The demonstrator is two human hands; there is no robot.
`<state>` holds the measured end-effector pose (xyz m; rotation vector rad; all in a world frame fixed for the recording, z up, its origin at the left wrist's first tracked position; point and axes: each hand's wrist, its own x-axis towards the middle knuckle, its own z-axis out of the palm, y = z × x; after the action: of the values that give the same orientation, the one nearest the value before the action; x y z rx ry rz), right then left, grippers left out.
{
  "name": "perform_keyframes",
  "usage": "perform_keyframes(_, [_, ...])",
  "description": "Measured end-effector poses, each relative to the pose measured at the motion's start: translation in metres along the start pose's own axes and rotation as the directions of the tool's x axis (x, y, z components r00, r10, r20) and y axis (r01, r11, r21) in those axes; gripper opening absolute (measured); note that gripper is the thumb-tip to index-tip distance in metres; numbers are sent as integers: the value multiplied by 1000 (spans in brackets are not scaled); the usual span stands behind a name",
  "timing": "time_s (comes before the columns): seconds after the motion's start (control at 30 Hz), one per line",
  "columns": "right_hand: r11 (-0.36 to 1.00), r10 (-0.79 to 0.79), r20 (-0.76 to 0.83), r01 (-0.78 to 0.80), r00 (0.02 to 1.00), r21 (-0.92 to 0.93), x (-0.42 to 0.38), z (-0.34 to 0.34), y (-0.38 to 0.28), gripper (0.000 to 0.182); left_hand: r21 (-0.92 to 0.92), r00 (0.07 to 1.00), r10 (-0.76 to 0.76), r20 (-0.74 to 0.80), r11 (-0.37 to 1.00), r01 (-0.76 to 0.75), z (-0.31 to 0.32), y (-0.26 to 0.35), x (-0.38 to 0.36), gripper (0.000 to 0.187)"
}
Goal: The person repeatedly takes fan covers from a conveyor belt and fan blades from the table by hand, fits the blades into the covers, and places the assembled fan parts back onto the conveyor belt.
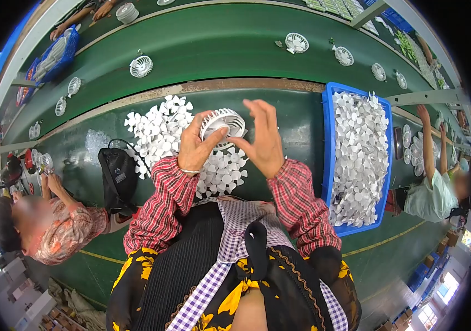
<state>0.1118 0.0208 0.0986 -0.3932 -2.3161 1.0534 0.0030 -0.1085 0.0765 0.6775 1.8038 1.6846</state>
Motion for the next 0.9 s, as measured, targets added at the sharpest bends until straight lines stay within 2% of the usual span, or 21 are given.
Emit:
perform_keyframes(0.03, [990, 78, 20, -80, 997, 114, 3, -1, 5, 68, 42, 1000, -3, 20, 999, 2, -1, 2, -3, 38])
perform_keyframes(0.07, [943, 157, 201, -207, 967, 260, 3, -2, 16, 62, 83, 999, -5, 44, 997, 1, -1, 3, -4, 38])
perform_keyframes(0.1, [942, 164, 196, -213, 967, 261, 3, 0, 23, 62, 84, 998, 29, 61, 996, -34, 0, 2, -5, 37])
perform_keyframes(0.17, [885, 129, 345, -265, 930, 384, 1, 4, 32, 54, 92, 997, 13, 76, 996, -20, -1, 2, -6, 36])
perform_keyframes(0.2, [872, 130, 351, -275, 927, 404, 1, 4, 32, 48, 96, 997, 1, 82, 995, -9, -1, 1, -8, 36])
perform_keyframes(0.27, [852, 156, 366, -313, 917, 420, -1, 5, 32, 48, 65, 997, -27, 74, 998, 23, 2, 3, -10, 36])
perform_keyframes(0.4, [794, 223, 387, -397, 895, 461, -7, 11, 37, 48, 175, 999, 16, 46, 984, -24, 5, 1, -10, 35])
perform_keyframes(0.53, [792, 252, 348, -399, 903, 461, -8, 14, 42, 46, 250, 998, 60, -11, 967, -56, 15, 9, -8, 33])
perform_keyframes(0.6, [854, 245, 304, -353, 921, 382, -5, 17, 44, 44, 276, 997, 72, -26, 959, -62, 16, 3, -3, 30])
perform_keyframes(0.67, [849, 259, 313, -370, 914, 377, -1, 20, 50, 43, 295, 995, 81, -50, 953, -63, 18, -7, 3, 26])
perform_keyframes(0.73, [821, 329, 338, -444, 882, 359, 0, 30, 67, 43, 246, 998, -7, -55, 969, 20, 21, -21, 15, 26])
perform_keyframes(0.77, [814, 354, 349, -469, 868, 342, 3, 35, 77, 44, 250, 997, 52, -61, 968, -35, 22, -37, 24, 27])
perform_keyframes(0.83, [795, 358, 357, -482, 863, 369, 10, 48, 105, 43, 280, 998, 62, 30, 958, -68, 15, -57, 53, 32])
perform_keyframes(0.87, [739, 402, 383, -541, 832, 401, 16, 54, 118, 42, 385, 996, -52, 73, 923, 20, 6, -65, 72, 38])
perform_keyframes(0.9, [675, 422, 361, -554, 832, 488, 24, 65, 137, 40, 297, 990, 70, 120, 949, -103, -3, -92, 98, 44])
